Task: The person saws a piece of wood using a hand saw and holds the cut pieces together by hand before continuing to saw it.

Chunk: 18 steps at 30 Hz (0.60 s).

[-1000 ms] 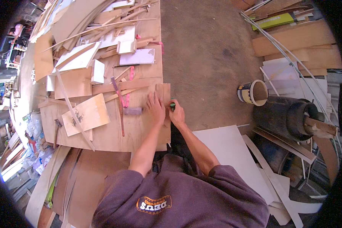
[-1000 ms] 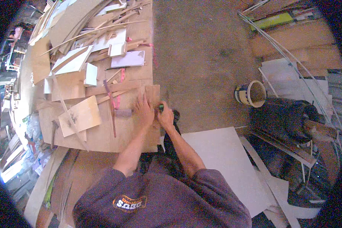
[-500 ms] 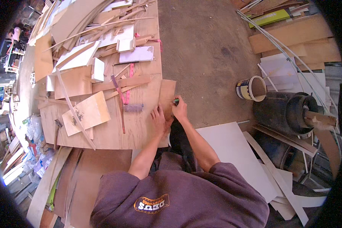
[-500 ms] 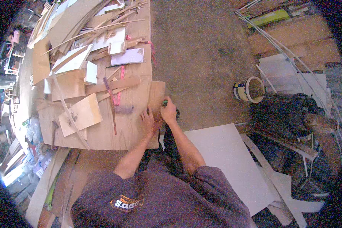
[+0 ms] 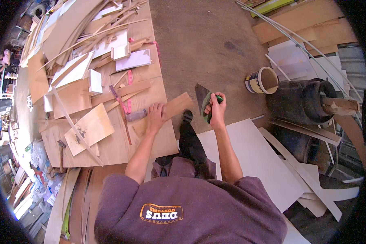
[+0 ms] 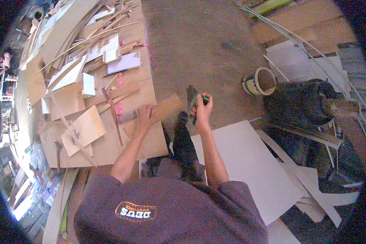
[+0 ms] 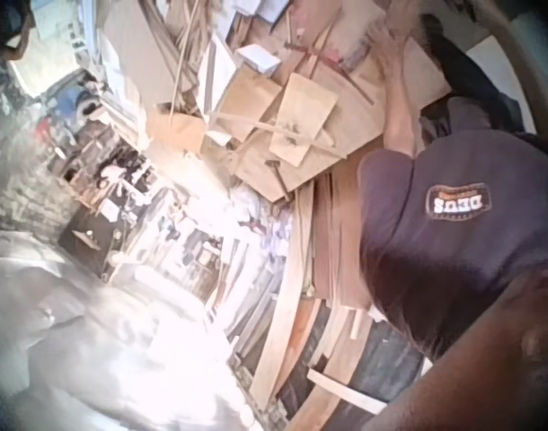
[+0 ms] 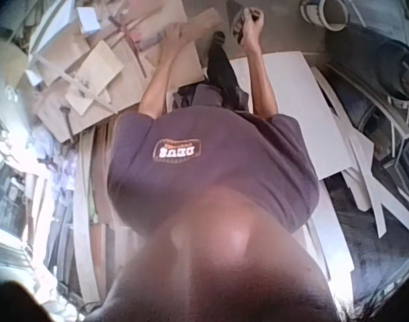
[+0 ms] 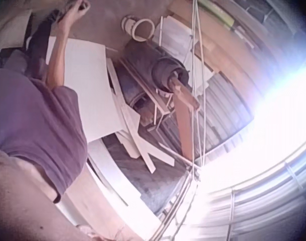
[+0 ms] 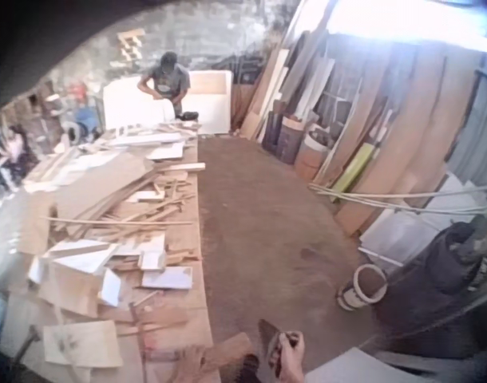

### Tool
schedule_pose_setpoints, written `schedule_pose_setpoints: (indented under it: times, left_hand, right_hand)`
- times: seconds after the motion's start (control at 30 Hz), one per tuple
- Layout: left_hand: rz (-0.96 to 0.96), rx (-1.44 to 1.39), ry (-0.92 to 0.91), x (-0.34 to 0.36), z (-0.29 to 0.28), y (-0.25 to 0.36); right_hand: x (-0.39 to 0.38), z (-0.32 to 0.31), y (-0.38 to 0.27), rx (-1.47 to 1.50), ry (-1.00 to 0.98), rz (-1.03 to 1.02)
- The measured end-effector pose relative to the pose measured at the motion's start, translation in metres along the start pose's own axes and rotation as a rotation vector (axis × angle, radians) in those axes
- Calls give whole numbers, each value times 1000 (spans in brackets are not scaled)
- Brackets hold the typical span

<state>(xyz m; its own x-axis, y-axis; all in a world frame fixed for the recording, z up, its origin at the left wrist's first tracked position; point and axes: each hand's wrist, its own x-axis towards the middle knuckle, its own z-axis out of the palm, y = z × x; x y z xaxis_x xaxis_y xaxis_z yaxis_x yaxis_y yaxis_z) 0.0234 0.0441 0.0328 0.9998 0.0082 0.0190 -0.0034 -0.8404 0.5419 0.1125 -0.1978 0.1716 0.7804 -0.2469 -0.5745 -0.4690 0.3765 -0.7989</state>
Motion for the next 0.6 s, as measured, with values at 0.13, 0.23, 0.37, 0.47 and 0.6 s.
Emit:
schedule_pose_setpoints:
  times: [0.13,0.23,0.37,0.47,0.6]
  left_hand:
    - [46,229,103,16,21,-8]
    - [109,394,118,18,30,-12]
    - [33,328,257,28,26,5]
    - [-169,257,71,25,20,14]
    - [-133,261,184,24,25,5]
  right_hand:
    - [1,3,-19,124,-54,20]
    - [0,16,-23,209,-13,84]
    - [-1,33,-23,225,80,92]
    - [-3,42,-22,208,147,106]
    - [0,44,-24,214,157,134]
